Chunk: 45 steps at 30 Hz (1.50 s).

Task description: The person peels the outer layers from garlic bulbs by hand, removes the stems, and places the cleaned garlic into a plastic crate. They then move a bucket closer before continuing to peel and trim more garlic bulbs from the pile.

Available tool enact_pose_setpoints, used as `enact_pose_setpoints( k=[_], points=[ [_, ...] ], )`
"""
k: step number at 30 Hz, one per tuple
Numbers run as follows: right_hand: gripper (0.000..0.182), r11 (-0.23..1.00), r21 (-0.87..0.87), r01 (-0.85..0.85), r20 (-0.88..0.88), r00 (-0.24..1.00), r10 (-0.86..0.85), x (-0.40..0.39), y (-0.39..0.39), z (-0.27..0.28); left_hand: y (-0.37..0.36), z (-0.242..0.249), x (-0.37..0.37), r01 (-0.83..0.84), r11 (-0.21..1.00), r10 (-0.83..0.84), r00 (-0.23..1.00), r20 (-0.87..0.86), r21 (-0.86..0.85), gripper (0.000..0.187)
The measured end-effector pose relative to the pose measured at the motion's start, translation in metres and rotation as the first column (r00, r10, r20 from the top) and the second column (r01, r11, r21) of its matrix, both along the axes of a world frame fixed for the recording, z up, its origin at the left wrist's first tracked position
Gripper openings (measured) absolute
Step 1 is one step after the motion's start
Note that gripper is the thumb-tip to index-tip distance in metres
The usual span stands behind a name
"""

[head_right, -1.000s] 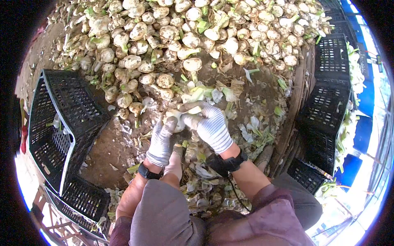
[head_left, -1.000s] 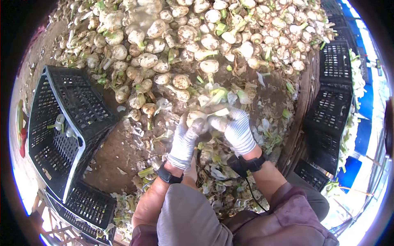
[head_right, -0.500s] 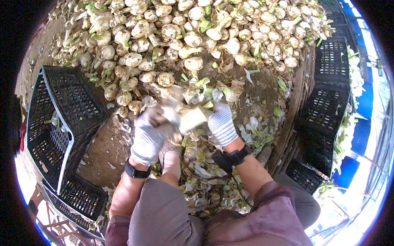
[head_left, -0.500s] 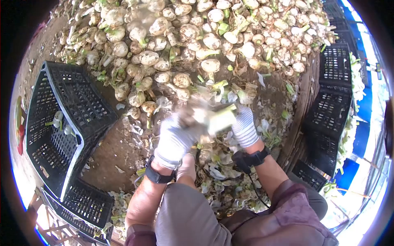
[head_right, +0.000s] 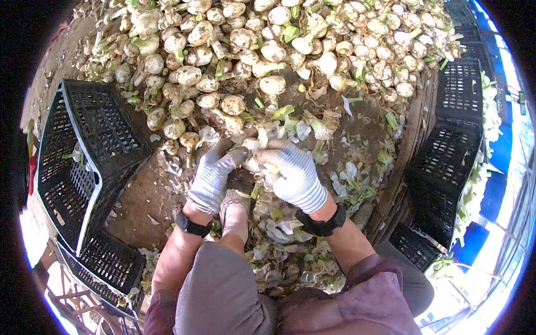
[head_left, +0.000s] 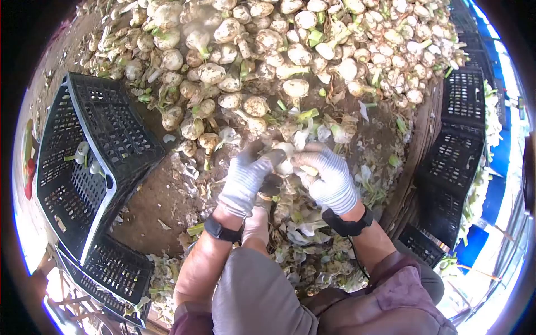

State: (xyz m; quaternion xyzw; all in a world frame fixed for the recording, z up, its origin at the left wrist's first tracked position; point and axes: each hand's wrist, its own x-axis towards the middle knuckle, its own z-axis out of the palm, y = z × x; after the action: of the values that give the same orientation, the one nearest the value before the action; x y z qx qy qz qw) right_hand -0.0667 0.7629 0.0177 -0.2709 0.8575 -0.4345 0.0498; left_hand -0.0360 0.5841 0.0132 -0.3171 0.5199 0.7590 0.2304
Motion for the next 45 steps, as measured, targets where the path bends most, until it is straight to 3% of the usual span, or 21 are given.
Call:
enact_pose_setpoints(
  k=[4,12,14,16,18,20,23,25,28,30,32,34,36,37,39,40,41,42,43,44,45],
  points=[
    [0.026,0.993,0.088,-0.080,-0.018,0.996,0.082,0.005,0.000,0.000,0.005,0.004,-0.007,-0.025,0.994,0.010,0.990,0.140,0.110,0.033],
    [0.025,1.000,-0.020,-0.010,0.014,1.000,0.010,-0.001,0.002,0.002,0.006,0.001,0.002,-0.116,0.989,0.110,0.991,0.077,0.090,0.031],
    [0.026,0.999,0.044,-0.022,-0.037,0.999,0.024,-0.001,0.003,0.002,0.001,-0.002,0.003,-0.105,0.994,0.103,0.984,0.143,0.003,0.031],
    [0.026,0.996,0.077,-0.052,-0.070,0.996,0.058,-0.002,0.003,0.001,-0.004,-0.006,0.005,-0.067,0.997,0.070,0.996,0.062,-0.049,0.028],
    [0.026,0.990,0.108,-0.087,-0.100,0.990,0.098,-0.002,0.001,0.001,-0.005,-0.009,0.002,0.175,0.959,-0.179,0.984,0.000,-0.225,0.024],
    [0.026,0.967,0.207,-0.150,-0.116,0.977,0.177,-0.001,-0.003,0.005,0.001,-0.010,-0.003,0.211,0.923,-0.210,0.977,0.039,-0.323,0.019],
    [0.025,0.965,0.225,-0.135,-0.100,0.982,0.161,0.000,-0.001,0.002,0.005,-0.014,-0.007,0.038,0.997,-0.030,0.993,0.112,-0.071,0.015],
    [0.024,0.964,0.232,-0.131,-0.072,0.986,0.152,-0.001,0.000,0.001,0.008,-0.010,-0.007,0.020,0.997,-0.011,0.994,0.108,-0.081,0.015],
    [0.026,0.986,0.134,-0.097,-0.152,0.981,0.117,-0.003,0.005,-0.002,0.009,-0.010,-0.002,-0.084,0.996,0.085,0.991,0.107,-0.012,0.013],
    [0.027,0.998,-0.061,0.033,-0.051,0.998,-0.036,-0.002,0.007,-0.005,0.009,-0.012,0.002,-0.170,0.983,0.162,0.980,0.115,0.066,0.012],
    [0.025,0.990,-0.129,0.064,0.020,0.998,-0.062,-0.005,0.009,0.000,0.009,-0.015,0.009,-0.098,0.990,0.085,0.989,0.124,0.101,0.014],
    [0.019,0.876,-0.302,0.377,0.459,0.863,-0.212,-0.004,0.012,0.005,0.018,-0.034,0.024,0.089,0.996,-0.089,0.992,0.090,0.004,0.014],
    [0.018,0.602,-0.392,0.696,0.739,0.628,-0.244,-0.009,0.005,0.019,0.026,-0.056,0.041,0.557,0.798,-0.552,0.829,0.093,-0.231,0.017],
    [0.019,0.624,-0.430,0.653,0.694,0.681,-0.234,-0.012,0.008,0.018,0.027,-0.058,0.047,0.560,0.796,-0.557,0.826,0.086,-0.230,0.017],
    [0.019,0.647,-0.461,0.607,0.646,0.730,-0.224,-0.016,0.012,0.017,0.028,-0.058,0.055,0.397,0.647,-0.656,0.725,-0.209,-0.651,0.013],
    [0.021,0.786,-0.397,0.475,0.475,0.839,-0.267,-0.015,0.014,0.017,0.027,-0.050,0.049,0.397,0.649,-0.653,0.729,-0.206,-0.649,0.013],
    [0.022,0.894,-0.293,0.340,0.284,0.923,-0.258,-0.015,0.014,0.016,0.022,-0.041,0.036,0.362,0.828,-0.482,0.850,-0.213,-0.429,0.021],
    [0.022,0.894,-0.297,0.335,0.288,0.924,-0.250,-0.014,0.012,0.013,0.016,-0.031,0.024,0.265,0.945,-0.297,0.940,-0.166,-0.189,0.029],
    [0.023,0.929,-0.263,0.261,0.184,0.959,-0.217,-0.012,0.011,0.009,0.013,-0.018,0.016,0.260,0.946,-0.292,0.942,-0.163,-0.192,0.029],
    [0.024,0.956,-0.220,0.192,0.078,0.981,-0.179,-0.011,0.009,0.006,0.013,-0.005,0.007,0.036,0.992,-0.024,0.995,-0.098,0.120,0.036],
    [0.024,0.960,-0.203,0.194,0.101,0.979,-0.176,-0.008,0.006,0.006,0.014,0.002,0.000,-0.214,0.892,0.214,0.976,0.045,0.398,0.044]
  ],
)
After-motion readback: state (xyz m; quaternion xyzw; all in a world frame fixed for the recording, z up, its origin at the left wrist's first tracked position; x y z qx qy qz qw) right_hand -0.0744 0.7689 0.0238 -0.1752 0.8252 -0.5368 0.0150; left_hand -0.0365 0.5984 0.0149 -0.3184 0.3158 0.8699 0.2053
